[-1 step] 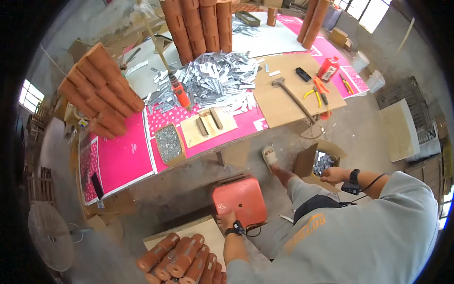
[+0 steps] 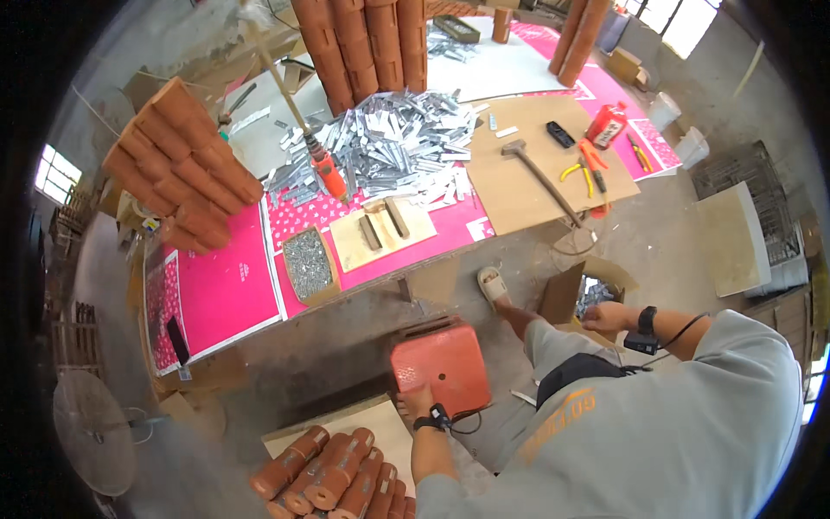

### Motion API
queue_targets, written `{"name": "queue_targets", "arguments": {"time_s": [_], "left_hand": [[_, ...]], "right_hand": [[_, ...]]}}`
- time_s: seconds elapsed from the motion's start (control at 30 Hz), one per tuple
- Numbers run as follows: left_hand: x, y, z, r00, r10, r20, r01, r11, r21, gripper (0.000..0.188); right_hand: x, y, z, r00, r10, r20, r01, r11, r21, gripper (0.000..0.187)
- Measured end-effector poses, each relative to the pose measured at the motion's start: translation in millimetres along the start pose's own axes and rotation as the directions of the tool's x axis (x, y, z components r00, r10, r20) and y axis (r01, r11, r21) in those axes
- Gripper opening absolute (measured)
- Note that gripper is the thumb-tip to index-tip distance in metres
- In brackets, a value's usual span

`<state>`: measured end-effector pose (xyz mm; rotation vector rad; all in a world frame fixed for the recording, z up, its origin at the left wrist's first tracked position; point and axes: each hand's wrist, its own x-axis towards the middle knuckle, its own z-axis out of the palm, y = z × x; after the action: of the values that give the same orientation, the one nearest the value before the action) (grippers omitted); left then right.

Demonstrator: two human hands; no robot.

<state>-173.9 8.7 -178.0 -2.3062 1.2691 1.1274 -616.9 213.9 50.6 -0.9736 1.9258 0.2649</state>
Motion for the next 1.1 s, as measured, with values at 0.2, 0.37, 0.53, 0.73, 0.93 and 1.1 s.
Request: {"name": "queue_targets", "arguments": {"time_s": [0.2, 0.37, 0.53, 0.73, 0.93, 1.1], "left_hand": [[26.2, -0.7, 91.3, 0.970, 0.142, 0.196, -0.097, 0.970, -0.221, 0.095], [-18.3, 73.3, 122.4, 0.990, 0.028, 0.138, -0.043, 0.993, 0.111, 0.076], [-82.1, 153.8, -0.4, 0.994, 0.074, 0.082, -0.082, 0.992, 0.091, 0.060], [-92.6, 180.6, -117.4, 0.963, 0.177, -0.202, -0.216, 0.957, -0.191, 0.043], [-49.7, 184.1, -261.0, 0.753, 0.264, -0.602, -0.454, 0.871, -0.187, 0.036], [-24.5, 304.3, -406.3, 0.597, 0.317, -0.737, -0.420, 0.906, 0.049, 0.054]], "right_hand": [[95.7, -89.8, -102.9, 0.867, -0.496, -0.041, 0.492, 0.867, -0.082, 0.035], [137.9, -133.0, -169.8, 0.596, -0.784, -0.175, 0.795, 0.606, -0.009, 0.029], [172.9, -156.9, -207.5, 0.455, -0.832, -0.316, 0.889, 0.448, 0.098, 0.027], [212.2, -159.8, -203.5, 0.429, -0.825, -0.368, 0.895, 0.442, 0.054, 0.029], [218.9, -165.6, -200.8, 0.481, -0.834, -0.271, 0.876, 0.448, 0.178, 0.031], [212.3, -233.0, -236.8, 0.517, -0.696, -0.498, 0.853, 0.374, 0.364, 0.053]]}}
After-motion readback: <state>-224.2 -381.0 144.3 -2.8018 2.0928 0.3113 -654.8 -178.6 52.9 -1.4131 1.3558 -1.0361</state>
